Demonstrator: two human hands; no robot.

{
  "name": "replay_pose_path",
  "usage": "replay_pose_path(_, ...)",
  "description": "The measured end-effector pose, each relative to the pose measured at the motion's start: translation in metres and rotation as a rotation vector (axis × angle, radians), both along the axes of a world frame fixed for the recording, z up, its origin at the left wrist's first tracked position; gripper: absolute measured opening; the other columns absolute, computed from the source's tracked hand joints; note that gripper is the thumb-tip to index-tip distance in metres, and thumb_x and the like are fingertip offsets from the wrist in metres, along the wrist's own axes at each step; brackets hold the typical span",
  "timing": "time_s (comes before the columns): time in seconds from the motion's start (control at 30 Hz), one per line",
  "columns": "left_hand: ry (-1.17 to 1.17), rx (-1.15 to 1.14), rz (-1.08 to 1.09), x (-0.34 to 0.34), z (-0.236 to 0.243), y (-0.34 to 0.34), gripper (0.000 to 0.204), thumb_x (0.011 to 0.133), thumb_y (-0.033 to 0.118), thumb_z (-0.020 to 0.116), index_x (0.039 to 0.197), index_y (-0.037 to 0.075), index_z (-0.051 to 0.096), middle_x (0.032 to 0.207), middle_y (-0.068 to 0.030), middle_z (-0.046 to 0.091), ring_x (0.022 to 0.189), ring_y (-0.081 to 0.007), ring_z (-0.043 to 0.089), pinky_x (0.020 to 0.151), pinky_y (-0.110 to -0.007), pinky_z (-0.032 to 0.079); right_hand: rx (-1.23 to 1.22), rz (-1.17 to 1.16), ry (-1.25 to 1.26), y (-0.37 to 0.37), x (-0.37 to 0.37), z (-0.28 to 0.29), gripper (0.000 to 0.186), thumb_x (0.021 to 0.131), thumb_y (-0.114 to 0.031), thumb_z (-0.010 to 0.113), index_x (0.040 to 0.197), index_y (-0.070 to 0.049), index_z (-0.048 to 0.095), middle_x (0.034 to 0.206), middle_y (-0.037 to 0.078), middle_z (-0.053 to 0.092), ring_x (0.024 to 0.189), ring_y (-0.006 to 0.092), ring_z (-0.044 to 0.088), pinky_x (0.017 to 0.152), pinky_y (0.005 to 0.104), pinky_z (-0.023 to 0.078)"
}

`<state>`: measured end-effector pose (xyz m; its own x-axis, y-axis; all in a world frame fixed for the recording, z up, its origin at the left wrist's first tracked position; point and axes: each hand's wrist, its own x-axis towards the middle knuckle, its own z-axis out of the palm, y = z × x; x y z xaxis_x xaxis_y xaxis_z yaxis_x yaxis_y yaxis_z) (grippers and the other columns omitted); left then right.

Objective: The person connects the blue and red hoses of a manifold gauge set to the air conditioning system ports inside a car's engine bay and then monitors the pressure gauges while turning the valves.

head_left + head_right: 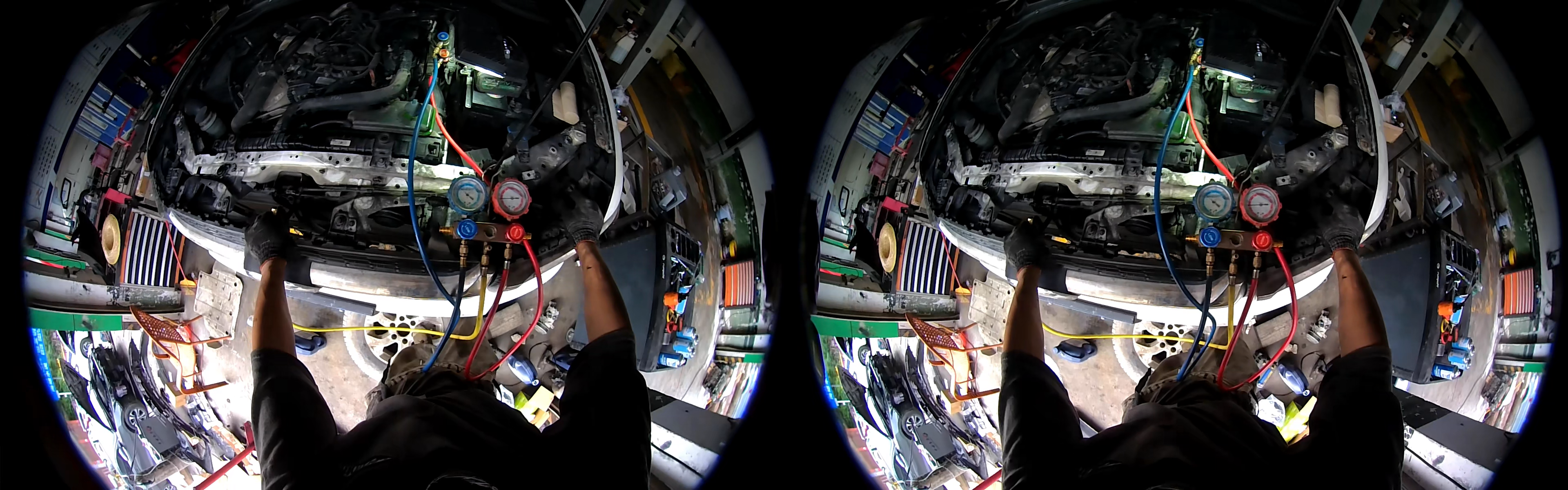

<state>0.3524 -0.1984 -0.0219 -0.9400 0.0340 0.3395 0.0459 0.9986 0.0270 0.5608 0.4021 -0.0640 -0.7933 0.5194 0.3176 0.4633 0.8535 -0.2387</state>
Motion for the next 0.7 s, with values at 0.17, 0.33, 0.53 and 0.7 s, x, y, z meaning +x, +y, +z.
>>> replay_pose_path(0.17,0.008,-0.004,-0.007,0.003,0.003,0.001,0.046,0.086,0.042,0.042,0.070,0.006,0.067,0.076,-0.0172,0.064,0.075,-0.0338,0.062,0.068,-0.044,0.046,0.012,-0.030,-0.057,-0.008,-0.002,0.009,0.035,0.074,-0.043,0.061,0.102,-0.023,0.067,0.094,0.013,0.065,0.088,0.0341,0.061,0.078,0.0430,0.048)
replay_pose_path(0.33,0.035,0.005,-0.027,0.003,0.003,0.004,0.047,0.086,0.043,0.043,0.070,0.007,0.067,0.076,-0.0173,0.064,0.074,-0.0342,0.062,0.067,-0.044,0.047,0.033,-0.026,-0.055,-0.004,0.000,0.008,0.035,0.074,-0.043,0.062,0.102,-0.023,0.067,0.095,0.013,0.064,0.088,0.0341,0.061,0.078,0.0430,0.048)
replay_pose_path(0.53,0.007,0.004,0.008,-0.003,-0.003,0.001,0.047,0.085,0.044,0.044,0.068,0.008,0.068,0.074,-0.0173,0.064,0.071,-0.0338,0.063,0.062,-0.043,0.048,-0.038,-0.044,-0.108,-0.013,0.000,0.016,0.041,0.074,-0.047,0.060,0.102,-0.018,0.066,0.101,0.010,0.065,0.094,0.0313,0.060,0.083,0.0403,0.047)
replay_pose_path(0.7,0.011,-0.070,-0.063,-0.008,-0.013,-0.011,0.040,0.086,0.040,0.046,0.071,0.009,0.066,0.075,-0.0153,0.064,0.072,-0.0333,0.063,0.062,-0.044,0.048,0.025,-0.036,-0.105,-0.009,-0.002,0.010,0.040,0.074,-0.047,0.060,0.103,-0.019,0.066,0.101,0.009,0.065,0.093,0.0311,0.060,0.082,0.0405,0.048)
